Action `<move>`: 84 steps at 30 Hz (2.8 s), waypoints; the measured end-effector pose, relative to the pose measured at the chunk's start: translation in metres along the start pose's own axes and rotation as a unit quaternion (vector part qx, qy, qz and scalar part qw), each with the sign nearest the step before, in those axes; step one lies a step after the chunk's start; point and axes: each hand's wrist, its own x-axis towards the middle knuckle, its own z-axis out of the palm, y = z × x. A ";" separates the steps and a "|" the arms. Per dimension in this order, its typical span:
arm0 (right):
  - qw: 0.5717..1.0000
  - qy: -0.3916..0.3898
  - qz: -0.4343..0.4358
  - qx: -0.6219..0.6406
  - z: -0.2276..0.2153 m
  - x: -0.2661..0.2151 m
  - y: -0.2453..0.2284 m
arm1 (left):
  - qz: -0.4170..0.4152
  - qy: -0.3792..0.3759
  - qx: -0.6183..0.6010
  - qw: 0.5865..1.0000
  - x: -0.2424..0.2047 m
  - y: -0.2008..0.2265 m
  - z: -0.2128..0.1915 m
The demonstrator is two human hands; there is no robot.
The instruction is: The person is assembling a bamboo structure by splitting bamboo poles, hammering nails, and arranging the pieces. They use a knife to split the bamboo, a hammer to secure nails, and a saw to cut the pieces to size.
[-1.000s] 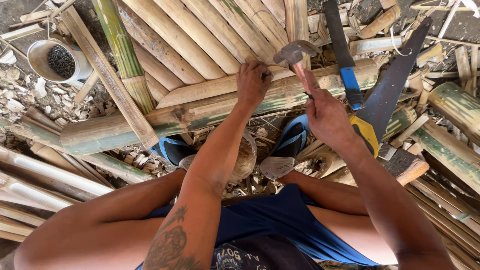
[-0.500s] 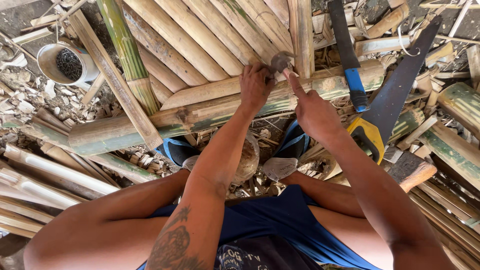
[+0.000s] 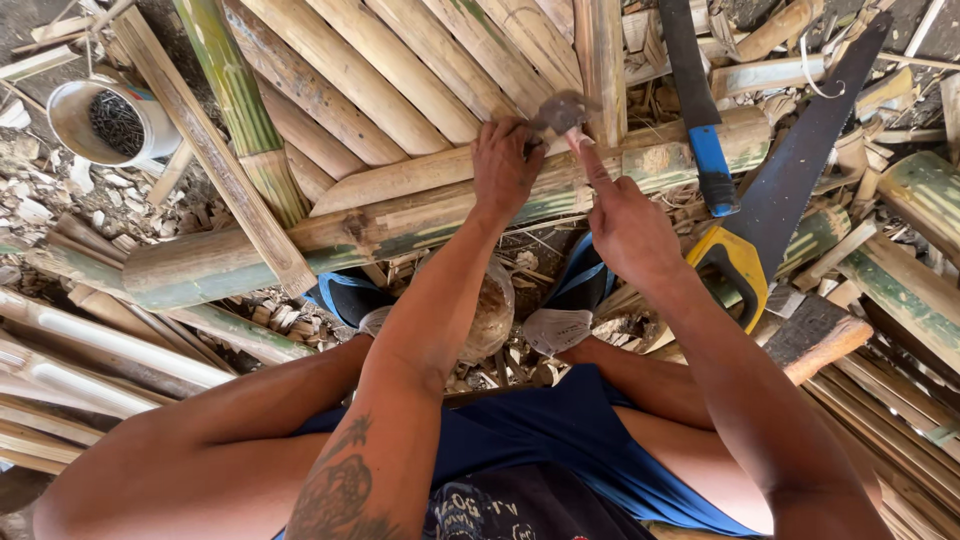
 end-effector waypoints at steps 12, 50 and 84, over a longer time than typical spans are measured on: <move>0.999 -0.029 -0.007 -0.031 -0.021 0.009 -0.012 | 0.008 0.005 -0.008 1.000 0.004 0.000 -0.002; 0.997 -0.056 0.025 -0.037 -0.026 0.013 -0.013 | -0.066 -0.076 -0.050 0.994 0.011 -0.006 -0.006; 0.997 0.045 -0.051 0.020 -0.022 0.001 -0.015 | -0.008 -0.141 -0.075 0.987 0.011 -0.016 -0.020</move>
